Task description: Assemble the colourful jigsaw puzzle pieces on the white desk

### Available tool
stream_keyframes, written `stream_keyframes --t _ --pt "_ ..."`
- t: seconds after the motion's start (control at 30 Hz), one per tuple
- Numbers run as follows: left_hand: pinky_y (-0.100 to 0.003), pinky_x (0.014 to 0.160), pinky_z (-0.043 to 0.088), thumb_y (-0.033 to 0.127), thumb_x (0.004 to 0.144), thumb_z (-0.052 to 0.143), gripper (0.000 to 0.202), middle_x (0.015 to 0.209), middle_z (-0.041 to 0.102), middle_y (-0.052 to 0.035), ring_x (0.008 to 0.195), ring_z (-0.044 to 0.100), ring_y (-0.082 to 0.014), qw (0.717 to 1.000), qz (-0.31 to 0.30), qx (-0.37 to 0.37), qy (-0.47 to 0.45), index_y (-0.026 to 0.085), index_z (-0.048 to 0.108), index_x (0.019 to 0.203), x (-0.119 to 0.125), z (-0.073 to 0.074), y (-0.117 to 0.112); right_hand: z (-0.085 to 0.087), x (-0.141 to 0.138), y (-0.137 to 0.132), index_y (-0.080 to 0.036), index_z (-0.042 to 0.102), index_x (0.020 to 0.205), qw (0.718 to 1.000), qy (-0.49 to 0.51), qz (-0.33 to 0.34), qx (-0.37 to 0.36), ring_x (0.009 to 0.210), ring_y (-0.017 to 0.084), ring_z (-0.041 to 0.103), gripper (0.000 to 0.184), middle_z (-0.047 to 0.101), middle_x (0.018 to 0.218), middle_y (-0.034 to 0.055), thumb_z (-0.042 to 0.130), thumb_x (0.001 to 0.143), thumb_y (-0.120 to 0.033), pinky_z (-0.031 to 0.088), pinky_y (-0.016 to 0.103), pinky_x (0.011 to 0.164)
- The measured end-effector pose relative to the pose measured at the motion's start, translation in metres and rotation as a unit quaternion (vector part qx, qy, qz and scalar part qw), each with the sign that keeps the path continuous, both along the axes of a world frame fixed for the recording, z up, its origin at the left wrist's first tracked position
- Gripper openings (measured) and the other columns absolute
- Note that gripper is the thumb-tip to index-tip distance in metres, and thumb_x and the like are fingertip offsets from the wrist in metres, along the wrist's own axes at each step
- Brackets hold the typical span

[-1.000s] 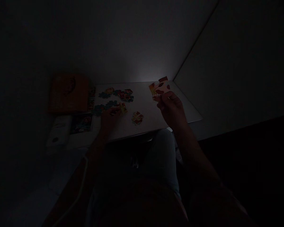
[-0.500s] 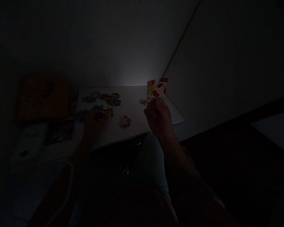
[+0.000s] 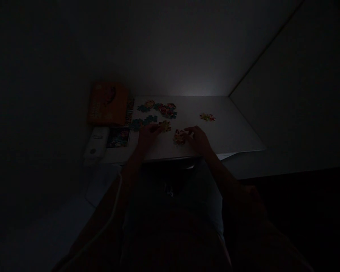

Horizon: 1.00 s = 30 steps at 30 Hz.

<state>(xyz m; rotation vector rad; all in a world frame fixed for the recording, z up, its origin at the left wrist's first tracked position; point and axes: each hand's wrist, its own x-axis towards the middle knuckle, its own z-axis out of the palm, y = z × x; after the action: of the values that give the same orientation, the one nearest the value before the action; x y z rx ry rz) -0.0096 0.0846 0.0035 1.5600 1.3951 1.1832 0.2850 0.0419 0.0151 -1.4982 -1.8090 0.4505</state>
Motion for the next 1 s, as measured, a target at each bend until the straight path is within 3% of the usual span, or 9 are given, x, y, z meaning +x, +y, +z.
stream_keyframes --t 0.17,0.3,0.43,0.57,0.67,0.73,0.83,1.0 --pt "-0.040 0.090 0.067 0.069 0.091 0.095 0.048 0.096 0.088 -0.0103 0.094 0.083 -0.0276 1.000 -0.012 -0.021 -0.017 0.022 0.088 0.092 0.002 0.006 -0.003 0.010 -0.035 0.015 -0.027 0.088 0.114 0.994 0.078 0.071 -0.033 0.092 0.025 0.074 0.035 0.081 0.112 0.0108 0.082 0.105 -0.061 0.061 0.043 0.091" --pt "-0.038 0.084 0.067 0.068 0.090 0.095 0.046 0.090 0.086 -0.0087 0.089 0.081 -0.0261 0.999 -0.011 -0.020 -0.022 0.023 0.086 0.087 0.003 0.010 -0.004 0.014 -0.044 0.022 -0.027 0.085 0.100 0.986 0.128 0.070 -0.077 0.085 0.025 0.073 0.037 0.084 0.102 0.0092 0.086 0.099 -0.064 0.061 0.042 0.084" --pt "-0.038 0.087 0.067 0.063 0.094 0.089 0.041 0.095 0.087 -0.0092 0.089 0.082 -0.0255 0.999 -0.026 -0.014 -0.029 0.022 0.087 0.095 0.001 0.010 -0.002 0.028 -0.028 0.023 -0.028 0.083 0.099 0.978 0.200 0.029 -0.046 0.086 0.025 0.074 0.043 0.084 0.098 0.0072 0.085 0.099 -0.071 0.062 0.043 0.086" --pt "-0.039 0.090 0.066 0.069 0.100 0.076 0.046 0.100 0.088 -0.0089 0.095 0.081 -0.0266 0.999 -0.031 0.033 0.004 0.024 0.087 0.099 -0.003 0.006 0.002 0.063 -0.005 0.015 -0.030 0.081 0.098 0.956 0.287 -0.007 0.057 0.105 0.026 0.076 0.043 0.083 0.105 0.0058 0.083 0.101 -0.073 0.062 0.043 0.099" --pt "-0.042 0.084 0.066 0.070 0.101 0.070 0.048 0.093 0.086 -0.0096 0.090 0.079 -0.0286 0.999 -0.023 0.038 -0.004 0.026 0.086 0.097 -0.005 0.002 0.004 0.089 0.008 0.004 -0.030 0.079 0.095 0.946 0.313 -0.015 0.089 0.108 0.026 0.076 0.045 0.082 0.104 0.0052 0.086 0.100 -0.074 0.062 0.042 0.102" --pt "-0.044 0.084 0.067 0.069 0.101 0.070 0.046 0.093 0.085 -0.0102 0.090 0.080 -0.0298 0.999 -0.021 0.043 -0.003 0.026 0.088 0.100 -0.006 0.001 0.005 0.098 0.016 0.001 -0.029 0.079 0.093 0.945 0.310 -0.027 0.096 0.108 0.026 0.076 0.049 0.081 0.103 0.0054 0.086 0.098 -0.077 0.062 0.042 0.101" --pt "-0.047 0.091 0.069 0.067 0.101 0.072 0.043 0.099 0.087 -0.0110 0.096 0.082 -0.0315 0.998 -0.024 0.062 0.010 0.027 0.089 0.100 -0.008 0.002 0.004 0.092 0.035 0.010 -0.029 0.080 0.096 0.950 0.291 -0.060 0.094 0.106 0.027 0.075 0.053 0.082 0.103 0.0063 0.086 0.095 -0.082 0.063 0.042 0.097" --pt "-0.047 0.090 0.071 0.066 0.100 0.079 0.042 0.100 0.088 -0.0107 0.092 0.084 -0.0310 0.999 -0.018 0.035 -0.022 0.026 0.088 0.103 -0.005 0.004 0.004 0.053 0.083 0.043 -0.027 0.081 0.094 0.964 0.229 -0.130 0.034 0.103 0.030 0.078 0.052 0.085 0.099 0.0095 0.082 0.092 -0.079 0.062 0.046 0.096"
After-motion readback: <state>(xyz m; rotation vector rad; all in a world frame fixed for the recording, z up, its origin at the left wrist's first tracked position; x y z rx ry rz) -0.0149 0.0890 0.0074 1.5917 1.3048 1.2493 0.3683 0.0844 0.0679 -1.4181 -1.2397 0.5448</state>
